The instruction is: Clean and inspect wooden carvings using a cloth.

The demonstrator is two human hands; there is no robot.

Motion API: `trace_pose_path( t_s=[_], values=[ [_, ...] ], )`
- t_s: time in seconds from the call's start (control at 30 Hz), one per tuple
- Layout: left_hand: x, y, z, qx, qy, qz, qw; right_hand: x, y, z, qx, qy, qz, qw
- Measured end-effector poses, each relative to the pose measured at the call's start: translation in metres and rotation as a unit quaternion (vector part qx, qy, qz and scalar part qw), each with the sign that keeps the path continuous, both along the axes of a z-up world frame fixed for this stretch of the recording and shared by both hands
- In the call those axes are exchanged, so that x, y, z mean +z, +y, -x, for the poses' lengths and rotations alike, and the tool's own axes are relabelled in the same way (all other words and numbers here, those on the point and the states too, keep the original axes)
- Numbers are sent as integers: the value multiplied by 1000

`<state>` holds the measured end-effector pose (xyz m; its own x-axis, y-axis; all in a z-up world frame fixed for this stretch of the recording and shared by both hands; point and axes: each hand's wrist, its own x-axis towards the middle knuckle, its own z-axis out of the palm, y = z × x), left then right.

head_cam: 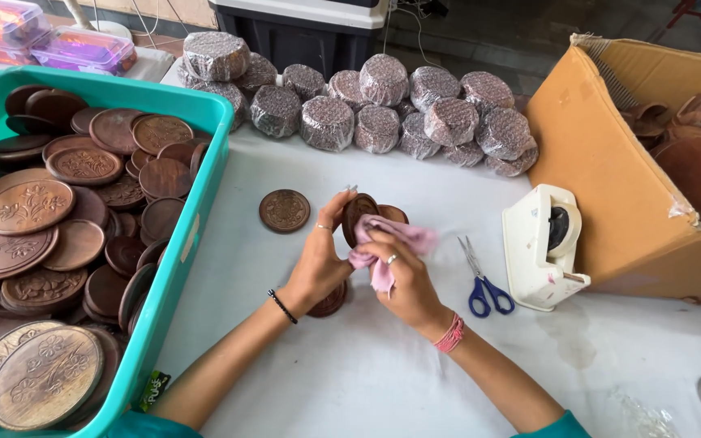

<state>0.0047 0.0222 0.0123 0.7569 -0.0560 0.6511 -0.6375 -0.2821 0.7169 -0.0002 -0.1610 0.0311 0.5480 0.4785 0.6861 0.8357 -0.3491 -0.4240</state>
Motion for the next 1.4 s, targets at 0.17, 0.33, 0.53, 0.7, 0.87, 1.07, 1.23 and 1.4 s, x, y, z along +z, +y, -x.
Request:
trace_pose_path(
  t_s=[0.17, 0.33, 0.53, 0.7, 0.87, 1.07, 1.23, 1.4],
  values=[
    [-8, -20, 12, -63, 41, -7, 997, 3, -5, -10, -38, -86, -23, 995],
    [8, -13, 16, -80, -28, -33, 996, -20, -14, -32, -54, 77, -127, 987],
    [4, -10, 6, -17, -6, 11, 1000, -21, -21, -38, 34, 492, -371, 787],
    [4, -15, 10, -21, 182, 15, 983, 12, 0, 1, 37, 332, -305, 892],
    [-9, -23, 7, -250, 205, 241, 915, 10, 1, 8, 62, 181, -177, 965],
    [-21, -20, 0, -338, 304, 499, 738, -10, 6, -3, 17, 31, -34, 999],
    [-16, -30, 10, -290, 356, 485, 744, -11, -8, -14, -17, 3, -1, 1000],
    [20, -27, 18, -269, 331, 465, 776, -30, -16, -23, -37, 56, -15, 998]
  ],
)
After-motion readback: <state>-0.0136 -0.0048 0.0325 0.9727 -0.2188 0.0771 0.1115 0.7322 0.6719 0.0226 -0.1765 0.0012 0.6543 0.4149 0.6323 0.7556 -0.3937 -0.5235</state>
